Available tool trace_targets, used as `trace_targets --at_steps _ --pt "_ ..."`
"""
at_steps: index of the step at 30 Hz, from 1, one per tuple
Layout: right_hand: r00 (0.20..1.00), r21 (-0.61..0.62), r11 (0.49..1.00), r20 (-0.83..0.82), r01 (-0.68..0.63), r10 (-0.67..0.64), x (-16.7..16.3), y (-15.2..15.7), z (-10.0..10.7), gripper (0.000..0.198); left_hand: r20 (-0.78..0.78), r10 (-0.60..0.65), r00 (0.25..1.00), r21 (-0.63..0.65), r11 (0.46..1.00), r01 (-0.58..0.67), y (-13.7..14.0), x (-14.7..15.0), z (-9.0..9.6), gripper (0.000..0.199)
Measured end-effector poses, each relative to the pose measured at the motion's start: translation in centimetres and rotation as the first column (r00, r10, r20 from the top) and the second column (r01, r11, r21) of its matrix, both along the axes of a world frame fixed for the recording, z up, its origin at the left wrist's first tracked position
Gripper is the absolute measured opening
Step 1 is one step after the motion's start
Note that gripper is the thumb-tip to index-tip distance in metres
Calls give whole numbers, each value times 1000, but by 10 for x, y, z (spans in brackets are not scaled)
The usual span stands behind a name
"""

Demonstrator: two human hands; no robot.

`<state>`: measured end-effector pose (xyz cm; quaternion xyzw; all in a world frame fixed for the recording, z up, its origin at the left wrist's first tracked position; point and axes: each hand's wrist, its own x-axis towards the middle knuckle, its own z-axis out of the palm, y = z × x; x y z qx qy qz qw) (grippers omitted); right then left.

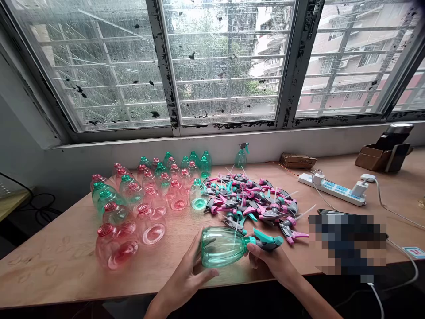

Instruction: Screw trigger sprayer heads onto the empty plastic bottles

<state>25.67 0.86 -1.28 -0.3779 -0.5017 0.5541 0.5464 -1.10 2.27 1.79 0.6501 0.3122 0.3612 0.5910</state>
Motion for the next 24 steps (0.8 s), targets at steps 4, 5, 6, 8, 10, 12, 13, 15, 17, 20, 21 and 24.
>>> trace_targets --at_steps 4,5,6,8,10,12,13,15,17,20,21,24 --pt "999 -4 999 -5 37 -37 0 1 -2 33 -15 -17 1000 16 1000 17 2 -1 -4 100" --pt "999 -4 999 -7 43 -43 0 1 -2 33 -23 -14 1000 31 999 15 2 -2 -5 97" --pt "999 -5 999 -5 44 -44 1 1 -3 33 -30 -12 999 46 999 13 3 -2 -7 92" --pt "1000 -13 1000 12 27 -27 1 1 -2 38 -28 -16 999 61 998 18 2 -3 -10 88" --pt "999 -23 1000 40 6 -5 1 0 0 42 -3 -21 1000 53 998 21 1 -3 -9 97" --pt "998 -25 1000 58 2 0 1 -1 3 41 12 -18 1000 31 999 18 0 -3 -7 103" --pt "998 -22 1000 59 2 -1 0 -1 4 40 9 -19 1000 20 1000 19 0 -3 -5 102" --pt "999 -17 1000 42 2 -1 0 -1 4 37 -9 -30 999 16 999 31 -1 -3 -2 96" --pt "1000 -12 1000 7 4 -4 0 0 2 35 -36 -44 998 45 998 45 -1 -2 0 95" --pt "1000 -8 1000 -24 2 -2 1 0 -1 31 -71 -20 997 133 991 29 1 -2 -2 88" --pt "1000 -9 1000 -26 -1 1 1 0 -1 31 -80 -8 997 152 988 20 1 -2 -3 87" --pt "1000 -16 1000 0 -9 9 1 -1 3 35 -110 16 994 167 986 3 1 -4 -4 94"
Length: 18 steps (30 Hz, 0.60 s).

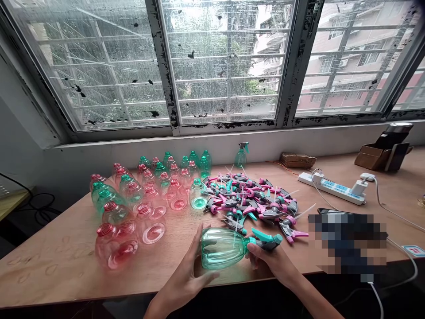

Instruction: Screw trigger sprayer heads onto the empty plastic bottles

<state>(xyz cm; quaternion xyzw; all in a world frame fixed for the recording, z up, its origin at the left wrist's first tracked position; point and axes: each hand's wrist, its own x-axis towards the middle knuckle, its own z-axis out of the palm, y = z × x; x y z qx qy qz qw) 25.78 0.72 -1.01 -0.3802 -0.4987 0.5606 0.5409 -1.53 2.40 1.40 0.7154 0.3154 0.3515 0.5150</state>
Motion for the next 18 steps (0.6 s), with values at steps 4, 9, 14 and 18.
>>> trace_targets --at_steps 4,9,14,18 --pt "998 8 1000 70 -6 6 -1 -2 5 40 -19 43 999 2 999 -43 0 -2 2 87" --pt "1000 -1 1000 -6 19 -19 0 0 0 39 35 -5 999 -38 999 6 1 0 0 89" --pt "1000 14 1000 16 9 -9 0 1 -2 32 43 10 999 -85 996 -7 1 0 -2 99" --pt "1000 16 1000 24 -16 15 0 1 -1 31 85 -8 996 -147 989 21 -2 0 2 94"
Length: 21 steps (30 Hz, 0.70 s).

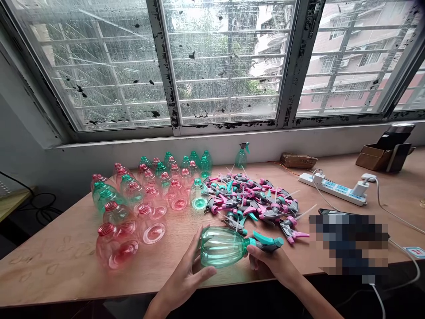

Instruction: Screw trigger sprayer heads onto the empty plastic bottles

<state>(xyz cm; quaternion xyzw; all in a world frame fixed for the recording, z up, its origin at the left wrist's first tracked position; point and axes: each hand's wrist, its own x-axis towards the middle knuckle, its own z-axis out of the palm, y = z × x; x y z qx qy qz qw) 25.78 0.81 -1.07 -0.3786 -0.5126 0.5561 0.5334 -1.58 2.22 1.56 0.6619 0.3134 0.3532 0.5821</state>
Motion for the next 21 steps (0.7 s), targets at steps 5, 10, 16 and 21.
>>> trace_targets --at_steps 5,10,16,21 --pt "999 2 1000 -50 19 -19 1 0 -2 31 -12 0 1000 73 997 0 1 2 0 91" --pt "999 6 1000 -42 21 -21 1 0 -3 31 -7 17 1000 50 999 -16 1 2 -1 95" --pt "999 -12 999 3 35 -35 1 1 -2 35 20 -12 1000 -18 1000 12 -1 3 5 96" --pt "998 -11 1000 -56 27 -27 0 0 -3 34 -5 4 1000 71 997 -4 1 1 -1 84"
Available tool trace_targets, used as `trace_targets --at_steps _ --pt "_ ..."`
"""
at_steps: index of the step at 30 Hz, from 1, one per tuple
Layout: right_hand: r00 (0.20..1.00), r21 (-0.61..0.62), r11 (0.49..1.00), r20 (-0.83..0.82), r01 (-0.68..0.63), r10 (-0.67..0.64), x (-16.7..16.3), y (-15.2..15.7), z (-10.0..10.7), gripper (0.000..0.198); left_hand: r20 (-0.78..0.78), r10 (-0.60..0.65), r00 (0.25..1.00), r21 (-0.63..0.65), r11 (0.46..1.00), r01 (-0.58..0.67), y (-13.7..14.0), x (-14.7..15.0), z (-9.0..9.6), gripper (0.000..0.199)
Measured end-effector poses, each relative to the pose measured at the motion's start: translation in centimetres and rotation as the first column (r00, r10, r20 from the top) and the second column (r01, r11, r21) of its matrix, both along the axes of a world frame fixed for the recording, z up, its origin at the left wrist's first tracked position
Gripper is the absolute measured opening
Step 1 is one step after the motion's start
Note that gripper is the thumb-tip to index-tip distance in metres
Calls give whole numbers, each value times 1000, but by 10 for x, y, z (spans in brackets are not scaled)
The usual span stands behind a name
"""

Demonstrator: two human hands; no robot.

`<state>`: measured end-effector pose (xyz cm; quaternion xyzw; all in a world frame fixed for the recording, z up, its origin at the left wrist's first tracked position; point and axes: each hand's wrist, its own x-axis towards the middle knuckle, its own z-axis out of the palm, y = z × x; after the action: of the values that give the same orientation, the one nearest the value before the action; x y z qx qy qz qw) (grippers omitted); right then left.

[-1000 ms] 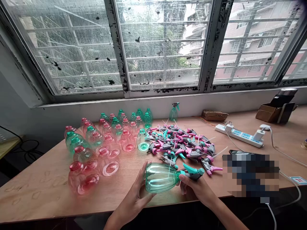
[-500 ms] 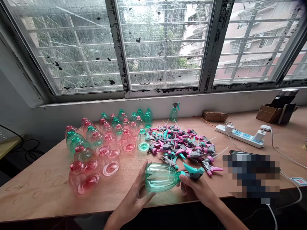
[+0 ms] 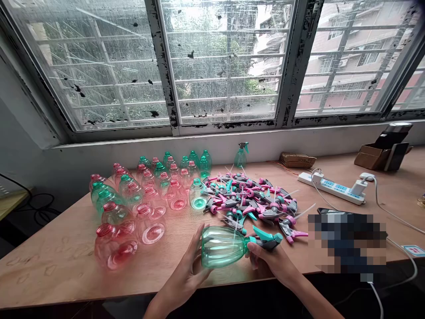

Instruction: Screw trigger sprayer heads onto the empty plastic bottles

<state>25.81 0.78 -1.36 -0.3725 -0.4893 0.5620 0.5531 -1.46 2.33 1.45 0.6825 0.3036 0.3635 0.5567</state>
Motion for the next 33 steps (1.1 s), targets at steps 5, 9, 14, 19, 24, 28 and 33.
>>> trace_targets --at_steps 5,9,14,19,24,28,33 --pt "1000 4 1000 1 -15 15 -1 0 4 33 3 -12 1000 -65 998 13 -1 0 0 100" --pt "999 10 999 -13 -40 40 -2 0 6 31 5 -2 1000 -101 995 2 -1 0 2 96" --pt "998 9 1000 -52 -30 30 -2 1 2 27 -10 4 1000 -95 995 -5 1 1 1 99" --pt "1000 0 1000 7 10 -10 -2 1 3 33 -22 7 1000 -16 1000 -7 0 2 1 92" --pt "998 -21 1000 62 -20 22 -2 -2 9 40 12 4 1000 -62 998 -3 -2 2 3 104" --pt "995 -23 999 92 -42 44 -2 -2 12 42 15 -10 1000 -80 997 12 -2 1 6 99" --pt "998 -10 999 41 -39 39 -1 -1 8 35 -15 -12 1000 14 1000 12 1 1 0 92"
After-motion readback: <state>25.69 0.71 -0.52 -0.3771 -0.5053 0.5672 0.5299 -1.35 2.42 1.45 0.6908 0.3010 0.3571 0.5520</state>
